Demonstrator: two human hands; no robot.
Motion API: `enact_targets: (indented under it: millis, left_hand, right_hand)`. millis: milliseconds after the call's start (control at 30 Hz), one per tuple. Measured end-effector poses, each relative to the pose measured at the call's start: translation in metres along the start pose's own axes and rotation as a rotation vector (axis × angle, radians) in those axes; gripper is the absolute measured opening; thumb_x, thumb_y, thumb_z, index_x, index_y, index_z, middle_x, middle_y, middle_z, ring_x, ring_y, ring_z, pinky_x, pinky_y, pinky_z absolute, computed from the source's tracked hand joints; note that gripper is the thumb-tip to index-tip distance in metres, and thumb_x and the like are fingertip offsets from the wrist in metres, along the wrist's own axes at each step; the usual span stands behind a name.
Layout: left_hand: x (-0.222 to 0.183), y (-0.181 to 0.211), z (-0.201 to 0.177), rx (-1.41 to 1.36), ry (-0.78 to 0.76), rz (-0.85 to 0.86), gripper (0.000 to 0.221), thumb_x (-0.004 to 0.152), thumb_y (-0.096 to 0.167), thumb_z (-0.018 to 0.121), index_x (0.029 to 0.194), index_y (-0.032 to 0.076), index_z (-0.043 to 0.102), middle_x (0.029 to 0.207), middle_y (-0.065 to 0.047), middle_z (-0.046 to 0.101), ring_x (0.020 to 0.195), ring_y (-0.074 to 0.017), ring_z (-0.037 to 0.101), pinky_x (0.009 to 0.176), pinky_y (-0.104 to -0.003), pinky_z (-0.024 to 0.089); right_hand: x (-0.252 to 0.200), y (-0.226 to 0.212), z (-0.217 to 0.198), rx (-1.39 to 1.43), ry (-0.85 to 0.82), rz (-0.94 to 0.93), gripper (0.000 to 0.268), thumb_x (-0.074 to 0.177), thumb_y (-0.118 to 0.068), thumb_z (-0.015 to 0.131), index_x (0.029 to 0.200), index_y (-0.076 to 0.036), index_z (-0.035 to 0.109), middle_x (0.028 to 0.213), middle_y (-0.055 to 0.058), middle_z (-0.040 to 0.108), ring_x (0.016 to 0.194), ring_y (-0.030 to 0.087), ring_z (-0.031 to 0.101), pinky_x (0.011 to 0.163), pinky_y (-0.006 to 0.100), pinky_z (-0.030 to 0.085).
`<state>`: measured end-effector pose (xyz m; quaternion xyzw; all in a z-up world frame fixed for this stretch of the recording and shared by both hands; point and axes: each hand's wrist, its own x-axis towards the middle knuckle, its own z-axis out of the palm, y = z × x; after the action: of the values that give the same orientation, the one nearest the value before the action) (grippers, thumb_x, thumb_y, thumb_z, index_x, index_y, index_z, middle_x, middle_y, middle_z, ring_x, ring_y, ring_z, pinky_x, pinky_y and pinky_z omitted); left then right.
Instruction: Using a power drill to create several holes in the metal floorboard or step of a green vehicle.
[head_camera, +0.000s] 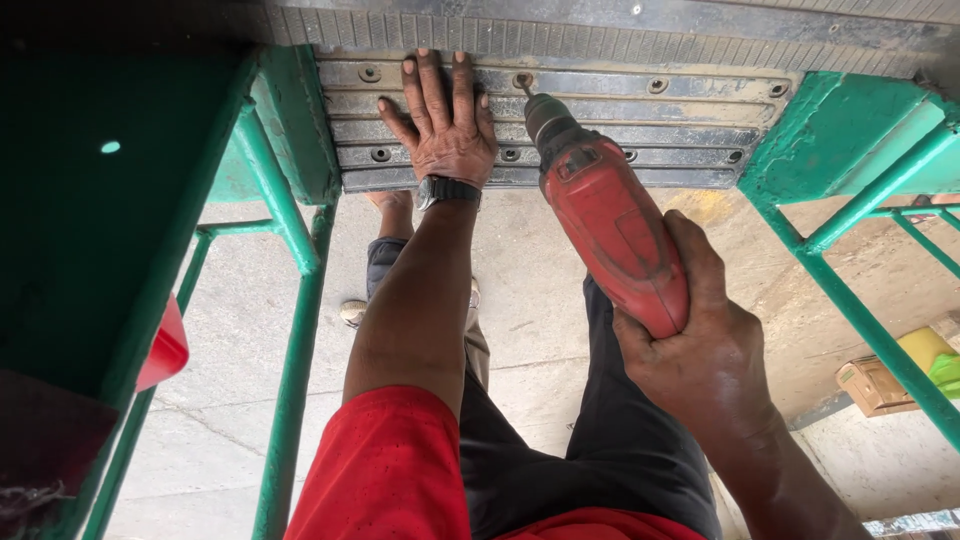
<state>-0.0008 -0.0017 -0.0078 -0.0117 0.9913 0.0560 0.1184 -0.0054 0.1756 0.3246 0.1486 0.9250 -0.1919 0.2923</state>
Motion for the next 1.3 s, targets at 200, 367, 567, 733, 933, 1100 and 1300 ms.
enact_targets:
  millis: [200, 367, 567, 733, 933, 1100, 1300]
  left_hand:
    - [-0.002, -0.002, -0.001, 0.012, -0.040, -0.011, 0.051, 0.111, 0.049, 0.047, 0.158, 0.030, 0.046, 0.166, -0.010, 0.036, 0.158, -0.0315, 0.032, 0.127, -0.072, 0.018]
    - [-0.003, -0.003, 0.001, 0.018, -0.032, 0.004, 0.052, 0.112, 0.049, 0.044, 0.159, 0.028, 0.044, 0.166, -0.011, 0.034, 0.157, -0.0323, 0.031, 0.127, -0.073, 0.017]
    - [-0.004, -0.003, 0.003, -0.004, 0.012, -0.002, 0.050, 0.111, 0.047, 0.042, 0.157, 0.028, 0.047, 0.165, -0.012, 0.037, 0.156, -0.0327, 0.034, 0.127, -0.072, 0.018]
    - [-0.005, -0.003, 0.004, 0.008, -0.046, 0.001, 0.051, 0.112, 0.049, 0.047, 0.159, 0.029, 0.044, 0.167, -0.011, 0.033, 0.158, -0.0322, 0.030, 0.127, -0.073, 0.018]
    - [-0.005, -0.002, 0.004, 0.001, -0.036, -0.001, 0.051, 0.112, 0.049, 0.046, 0.158, 0.029, 0.045, 0.166, -0.012, 0.035, 0.158, -0.0322, 0.031, 0.127, -0.073, 0.018]
    - [-0.005, -0.002, 0.003, 0.005, -0.032, -0.002, 0.051, 0.112, 0.049, 0.044, 0.158, 0.029, 0.045, 0.166, -0.012, 0.035, 0.157, -0.0322, 0.031, 0.126, -0.072, 0.019]
    - [-0.004, -0.003, 0.002, 0.021, -0.060, 0.006, 0.051, 0.112, 0.049, 0.046, 0.159, 0.029, 0.044, 0.166, -0.012, 0.035, 0.157, -0.0325, 0.032, 0.126, -0.073, 0.019]
  right_hand:
    - [0.002, -0.007, -0.002, 0.007, -0.007, 0.015, 0.078, 0.084, -0.021, 0.080, 0.155, -0.010, 0.049, 0.119, 0.007, 0.076, 0.073, 0.035, 0.074, 0.071, 0.041, 0.061]
    - [0.005, -0.011, -0.004, -0.025, -0.002, -0.011, 0.076, 0.084, -0.022, 0.080, 0.154, -0.009, 0.051, 0.110, 0.005, 0.077, 0.069, 0.033, 0.072, 0.070, 0.040, 0.061]
    - [0.010, -0.018, -0.011, -0.030, -0.046, 0.030, 0.080, 0.083, -0.023, 0.079, 0.157, -0.012, 0.050, 0.102, 0.008, 0.079, 0.070, 0.038, 0.072, 0.071, 0.044, 0.060]
    - [0.009, -0.015, -0.009, -0.110, -0.010, -0.036, 0.079, 0.082, -0.021, 0.078, 0.156, -0.013, 0.052, 0.089, 0.010, 0.076, 0.066, 0.038, 0.069, 0.069, 0.046, 0.060]
    - [0.013, -0.018, -0.012, -0.102, -0.035, -0.025, 0.077, 0.083, -0.019, 0.077, 0.155, -0.013, 0.052, 0.090, 0.012, 0.077, 0.067, 0.040, 0.069, 0.067, 0.048, 0.058]
    - [0.013, -0.014, -0.011, -0.116, -0.021, -0.060, 0.075, 0.085, -0.021, 0.078, 0.155, -0.013, 0.053, 0.084, 0.010, 0.074, 0.065, 0.039, 0.068, 0.068, 0.047, 0.058]
    - [0.008, -0.014, -0.006, -0.120, -0.026, -0.065, 0.078, 0.082, -0.021, 0.077, 0.156, -0.014, 0.052, 0.099, 0.010, 0.078, 0.068, 0.039, 0.069, 0.067, 0.048, 0.058]
